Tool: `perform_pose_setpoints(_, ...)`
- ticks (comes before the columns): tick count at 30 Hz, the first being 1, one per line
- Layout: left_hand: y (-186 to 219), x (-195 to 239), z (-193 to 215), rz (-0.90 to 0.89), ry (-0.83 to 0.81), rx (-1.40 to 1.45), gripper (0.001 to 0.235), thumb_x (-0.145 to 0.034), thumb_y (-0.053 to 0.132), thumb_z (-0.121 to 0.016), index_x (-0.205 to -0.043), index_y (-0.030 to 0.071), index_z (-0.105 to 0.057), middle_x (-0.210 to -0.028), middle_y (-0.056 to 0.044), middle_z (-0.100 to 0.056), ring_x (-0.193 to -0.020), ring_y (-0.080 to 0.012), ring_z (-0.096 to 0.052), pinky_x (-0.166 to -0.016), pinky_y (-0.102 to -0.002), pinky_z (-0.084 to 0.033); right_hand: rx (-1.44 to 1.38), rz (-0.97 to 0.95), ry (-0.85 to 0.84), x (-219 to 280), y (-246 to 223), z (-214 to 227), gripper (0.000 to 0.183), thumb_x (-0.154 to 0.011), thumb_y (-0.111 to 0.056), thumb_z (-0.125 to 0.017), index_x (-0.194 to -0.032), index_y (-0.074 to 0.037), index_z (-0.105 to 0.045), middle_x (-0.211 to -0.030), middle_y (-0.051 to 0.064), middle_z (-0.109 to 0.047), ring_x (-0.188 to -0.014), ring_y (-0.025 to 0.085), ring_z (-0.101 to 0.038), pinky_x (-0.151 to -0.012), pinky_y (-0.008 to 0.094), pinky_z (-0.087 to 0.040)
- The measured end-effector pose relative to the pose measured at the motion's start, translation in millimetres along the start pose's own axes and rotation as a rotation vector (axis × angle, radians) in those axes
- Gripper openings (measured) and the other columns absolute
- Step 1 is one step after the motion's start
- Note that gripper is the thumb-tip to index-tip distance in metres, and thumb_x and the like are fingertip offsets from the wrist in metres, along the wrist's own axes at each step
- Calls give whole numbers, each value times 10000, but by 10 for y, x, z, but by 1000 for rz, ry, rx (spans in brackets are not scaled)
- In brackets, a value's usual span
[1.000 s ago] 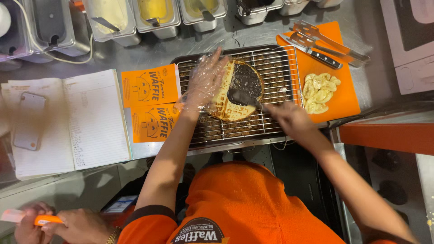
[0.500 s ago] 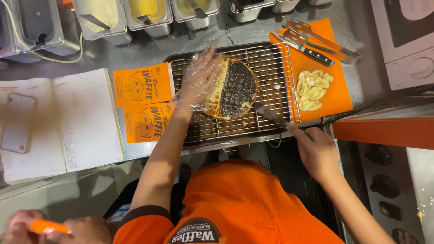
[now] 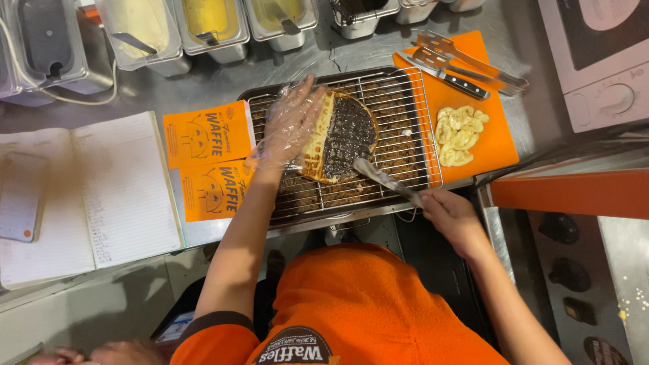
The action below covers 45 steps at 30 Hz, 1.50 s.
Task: The person slices bananas on a cutting board and places them on a cooling rack. They retrieve a cooked waffle from a waffle iron and place it on the rack. The person spreads a dark chocolate spread over the waffle and arranges the sliced bananas on top. Finally, they fold the waffle in half to enclose the filling.
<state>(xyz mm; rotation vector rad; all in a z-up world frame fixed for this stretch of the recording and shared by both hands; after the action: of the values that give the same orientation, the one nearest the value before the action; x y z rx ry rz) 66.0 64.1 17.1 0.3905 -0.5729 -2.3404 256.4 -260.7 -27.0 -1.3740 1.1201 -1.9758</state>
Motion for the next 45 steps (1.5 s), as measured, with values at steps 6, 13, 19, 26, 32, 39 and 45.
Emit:
perform_pose_setpoints(6,4,20,58,62,-28,9,461,-1084,432,-379,-1491,289,-541,-1641,56,-355,-1495,-234,-367,-1249,-444,-193,286,100,107,73,-158,65,272,-1023,-239,-576,-1089,-15,-715,-835,-9,-699,-743,79,-614,-695,225,-521)
perform_pose_setpoints(13,-100,27,15,106,-74,105,477,-1087,426,-404,-1530,274,-498,-1657,61,-314,-1513,-365,-298,-1245,-494,-171,156,151,87,-68,-233,112,283,-1053,-245,-580,-987,7,-692,-752,-7,-579,-696,69,-517,-634,244,-444)
perform_pose_setpoints(19,-83,70,101,124,-37,144,456,-1068,416,-457,-1500,294,-538,-1654,60,-343,-1519,-370,-328,-1237,-500,-217,233,172,129,89,-671,413,233,-1065,-200,-560,-1005,-21,-696,-693,-12,-507,-636,82,-455,-584,263,-374)
perform_pose_setpoints(26,-25,82,186,66,13,173,439,-1051,361,-516,-1470,245,-577,-1645,33,-383,-1497,-394,-372,-1232,-503,-266,962,987,502,-547,-2965,282,131,-1123,-79,-594,-1049,-27,-689,-924,193,-701,-876,423,-674,-744,496,-520)
perform_pose_setpoints(32,7,77,250,108,-12,245,412,-1055,371,-497,-1426,238,-618,-1642,13,-389,-1509,-429,-325,-1232,-548,-213,1466,1000,410,-2403,-3477,-644,86,-836,-76,-646,-911,-55,-683,-796,177,-710,-750,372,-717,-607,484,-544)
perform_pose_setpoints(39,26,67,294,140,-24,245,410,-1055,375,-482,-1415,242,-625,-1633,4,-402,-1502,-432,-331,-1236,-556,-207,1232,1033,226,-2749,-3431,-453,142,-857,-207,-704,-923,-129,-802,-793,144,-722,-742,365,-699,-676,473,-543)
perform_pose_setpoints(45,106,52,383,50,70,247,372,-1065,335,-513,-1351,171,-686,-1586,-65,-484,-1393,-405,-500,-1225,-519,-265,819,900,103,-2442,-3457,191,240,-965,-218,-667,-1099,-64,-793,-852,131,-720,-738,234,-697,-720,352,-547)
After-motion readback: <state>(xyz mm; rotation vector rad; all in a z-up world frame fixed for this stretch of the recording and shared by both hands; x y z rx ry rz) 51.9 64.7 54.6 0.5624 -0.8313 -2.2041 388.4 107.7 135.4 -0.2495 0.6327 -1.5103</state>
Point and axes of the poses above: each hand's wrist, its own x-axis away from the middle knuckle, its own z-axis out of the back of the hand, y = z × x, the point moved 9 cm from there along -x, towards the middle knuckle
